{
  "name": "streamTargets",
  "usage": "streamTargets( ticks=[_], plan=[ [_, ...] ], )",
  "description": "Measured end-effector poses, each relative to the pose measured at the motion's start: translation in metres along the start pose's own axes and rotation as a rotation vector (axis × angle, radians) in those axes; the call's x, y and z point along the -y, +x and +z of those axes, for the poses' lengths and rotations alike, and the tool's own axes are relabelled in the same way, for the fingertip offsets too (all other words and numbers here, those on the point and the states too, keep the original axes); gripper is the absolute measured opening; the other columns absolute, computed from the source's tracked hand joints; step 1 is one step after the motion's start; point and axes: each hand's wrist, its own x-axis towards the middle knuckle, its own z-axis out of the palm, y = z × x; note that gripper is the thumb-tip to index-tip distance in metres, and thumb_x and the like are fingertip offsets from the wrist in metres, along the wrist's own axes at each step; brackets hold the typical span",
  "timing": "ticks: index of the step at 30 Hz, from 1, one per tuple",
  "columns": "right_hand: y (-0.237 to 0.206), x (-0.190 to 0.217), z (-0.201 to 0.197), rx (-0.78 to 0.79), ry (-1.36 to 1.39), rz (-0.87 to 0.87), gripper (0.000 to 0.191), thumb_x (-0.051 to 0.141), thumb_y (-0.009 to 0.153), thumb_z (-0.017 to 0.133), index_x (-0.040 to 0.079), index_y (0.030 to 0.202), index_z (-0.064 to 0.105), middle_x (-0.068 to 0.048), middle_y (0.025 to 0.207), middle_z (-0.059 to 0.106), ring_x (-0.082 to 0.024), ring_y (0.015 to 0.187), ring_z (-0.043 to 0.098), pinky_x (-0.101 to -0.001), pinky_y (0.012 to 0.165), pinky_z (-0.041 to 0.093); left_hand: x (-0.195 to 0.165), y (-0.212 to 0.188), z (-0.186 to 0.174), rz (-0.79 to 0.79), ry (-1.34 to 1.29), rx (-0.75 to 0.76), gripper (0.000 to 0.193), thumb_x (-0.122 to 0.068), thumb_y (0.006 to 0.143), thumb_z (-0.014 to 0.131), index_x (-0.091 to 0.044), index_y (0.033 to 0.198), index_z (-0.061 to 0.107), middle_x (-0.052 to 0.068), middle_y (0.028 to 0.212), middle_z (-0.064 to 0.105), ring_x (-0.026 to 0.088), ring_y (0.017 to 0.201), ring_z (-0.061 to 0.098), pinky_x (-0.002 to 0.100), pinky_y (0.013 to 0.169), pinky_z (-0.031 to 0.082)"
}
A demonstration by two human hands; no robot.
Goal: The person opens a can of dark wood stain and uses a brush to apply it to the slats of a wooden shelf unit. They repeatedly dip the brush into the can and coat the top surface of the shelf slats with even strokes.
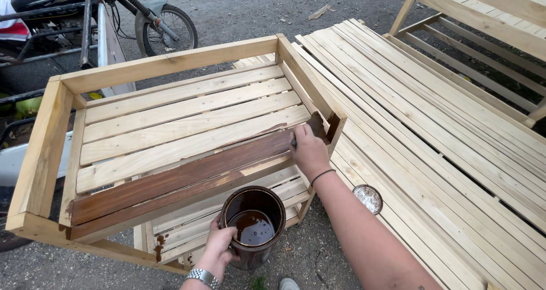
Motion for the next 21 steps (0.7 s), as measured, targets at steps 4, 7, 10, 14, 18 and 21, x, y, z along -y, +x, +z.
streamTargets(
  ticks=[4, 7, 10, 14, 18, 21],
  plan=[
    [-0.002, 0.002, 0.004, 0.009, -0.008, -0.027, 0.028, 0.013, 0.083, 0.071, 0.009, 0.102, 0.052, -0.012, 0.105, 0.061, -0.039, 0.074, 0.068, -0.0486, 0.063, 0.055, -0.001, 0.002, -0.003, -0.011, 0.014, -0.005, 0.099, 0.010, 0.079, 0.054, -0.032, 0.161, 0.019, 0.020, 0.158, 0.035, 0.053, 0.141, 0.041, 0.094, 0.097, 0.029],
    [0.002, 0.003, 0.000, 0.007, -0.003, -0.022, 0.025, 0.013, 0.085, 0.070, 0.009, 0.102, 0.052, -0.012, 0.105, 0.061, -0.038, 0.075, 0.068, -0.0479, 0.063, 0.055, -0.002, 0.001, -0.004, -0.024, 0.010, 0.000, 0.101, 0.012, 0.078, 0.054, -0.032, 0.162, 0.017, 0.023, 0.157, 0.034, 0.054, 0.141, 0.040, 0.093, 0.098, 0.028],
    [0.005, 0.006, -0.006, 0.028, 0.004, 0.009, 0.023, 0.013, 0.086, 0.070, 0.010, 0.100, 0.053, -0.012, 0.103, 0.061, -0.038, 0.074, 0.068, -0.0480, 0.063, 0.055, -0.003, 0.000, -0.003, -0.029, 0.000, -0.012, 0.101, 0.012, 0.078, 0.054, -0.033, 0.162, 0.017, 0.022, 0.158, 0.032, 0.054, 0.141, 0.039, 0.093, 0.099, 0.028],
    [0.004, 0.019, -0.008, 0.013, 0.077, -0.009, 0.020, 0.016, 0.094, 0.069, 0.008, 0.101, 0.052, -0.013, 0.103, 0.063, -0.038, 0.073, 0.068, -0.0483, 0.065, 0.055, -0.006, 0.001, -0.002, -0.012, 0.015, -0.022, 0.101, 0.013, 0.076, 0.053, -0.033, 0.160, 0.020, 0.019, 0.158, 0.033, 0.051, 0.142, 0.038, 0.092, 0.101, 0.030],
    [0.013, 0.020, -0.004, 0.168, -0.030, -0.141, 0.019, 0.006, 0.086, 0.064, 0.009, 0.102, 0.055, -0.013, 0.100, 0.067, -0.035, 0.082, 0.071, -0.0461, 0.069, 0.057, -0.007, 0.003, -0.001, -0.008, -0.019, 0.001, 0.101, 0.013, 0.076, 0.054, -0.031, 0.160, 0.020, 0.022, 0.156, 0.036, 0.054, 0.141, 0.040, 0.093, 0.098, 0.028],
    [0.031, 0.007, -0.002, 0.269, -0.161, -0.082, 0.018, 0.001, 0.092, 0.059, 0.007, 0.108, 0.056, -0.015, 0.102, 0.068, -0.034, 0.086, 0.071, -0.0443, 0.072, 0.059, -0.005, 0.004, -0.001, -0.019, -0.034, -0.017, 0.100, 0.013, 0.077, 0.054, -0.032, 0.161, 0.021, 0.019, 0.157, 0.034, 0.054, 0.142, 0.038, 0.094, 0.098, 0.027]
  ],
)
